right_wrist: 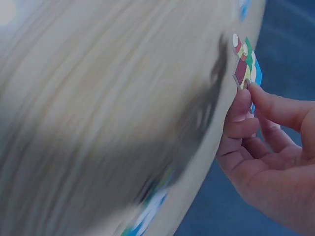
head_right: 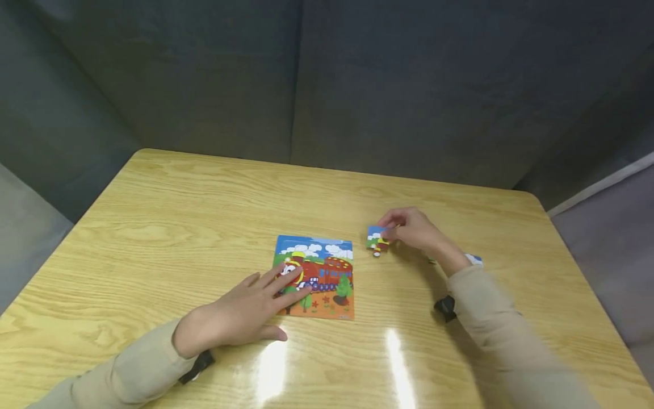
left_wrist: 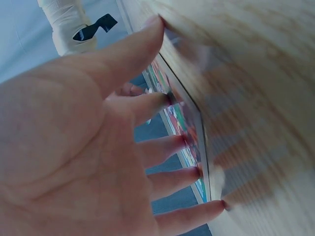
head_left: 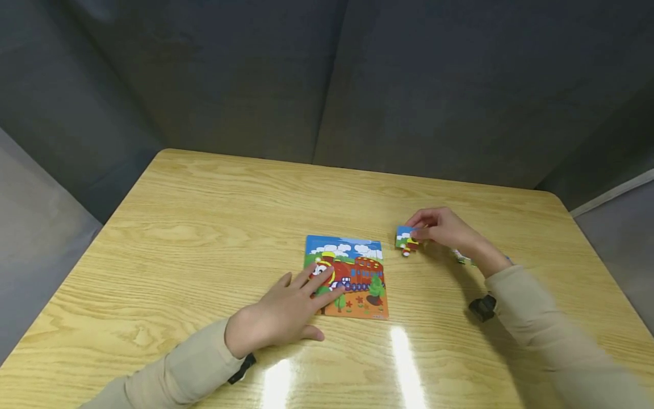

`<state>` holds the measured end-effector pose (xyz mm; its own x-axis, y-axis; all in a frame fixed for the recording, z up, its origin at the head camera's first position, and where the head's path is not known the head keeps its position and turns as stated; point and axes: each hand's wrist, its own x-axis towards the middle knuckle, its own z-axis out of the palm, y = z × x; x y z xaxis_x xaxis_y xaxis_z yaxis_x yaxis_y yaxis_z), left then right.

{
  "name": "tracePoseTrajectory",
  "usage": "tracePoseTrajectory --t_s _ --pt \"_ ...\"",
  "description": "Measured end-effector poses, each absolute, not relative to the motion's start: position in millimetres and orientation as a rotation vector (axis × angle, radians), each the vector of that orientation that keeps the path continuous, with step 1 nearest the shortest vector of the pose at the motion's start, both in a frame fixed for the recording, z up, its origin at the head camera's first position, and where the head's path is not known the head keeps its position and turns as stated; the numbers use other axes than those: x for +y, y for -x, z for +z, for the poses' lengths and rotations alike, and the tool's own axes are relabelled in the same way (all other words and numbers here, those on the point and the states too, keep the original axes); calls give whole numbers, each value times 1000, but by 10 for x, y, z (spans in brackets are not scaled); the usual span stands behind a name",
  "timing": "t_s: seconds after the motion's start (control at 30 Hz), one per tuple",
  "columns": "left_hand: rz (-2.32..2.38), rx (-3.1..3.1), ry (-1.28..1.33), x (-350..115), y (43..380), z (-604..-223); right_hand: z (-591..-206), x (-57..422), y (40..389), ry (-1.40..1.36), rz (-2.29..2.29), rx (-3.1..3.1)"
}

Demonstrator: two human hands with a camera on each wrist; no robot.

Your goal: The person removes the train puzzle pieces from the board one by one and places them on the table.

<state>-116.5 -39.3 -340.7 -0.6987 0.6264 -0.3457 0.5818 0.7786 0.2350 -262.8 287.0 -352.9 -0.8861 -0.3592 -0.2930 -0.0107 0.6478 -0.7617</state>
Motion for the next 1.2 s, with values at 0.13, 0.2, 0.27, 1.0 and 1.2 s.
tracePoseTrajectory --t_s 0.13,0.2,0.27,1.0,1.2 --pt "147 2566 -918 -392 1162 -3404 -3608 3090 2668 282 -1071 2448" --pt "146 2564 -920 -389 1162 -3405 -3631 3156 2675 280 -1058 2443" --pt "146 2562 -922 -386 1165 -3405 -3639 3188 2672 277 -1044 2436" --pt "107 2562 -934 -368 1184 -3422 -3672 3173 2601 260 -914 2565" --pt "103 2569 -934 -371 1185 -3415 -3577 2981 2500 325 -1004 2568"
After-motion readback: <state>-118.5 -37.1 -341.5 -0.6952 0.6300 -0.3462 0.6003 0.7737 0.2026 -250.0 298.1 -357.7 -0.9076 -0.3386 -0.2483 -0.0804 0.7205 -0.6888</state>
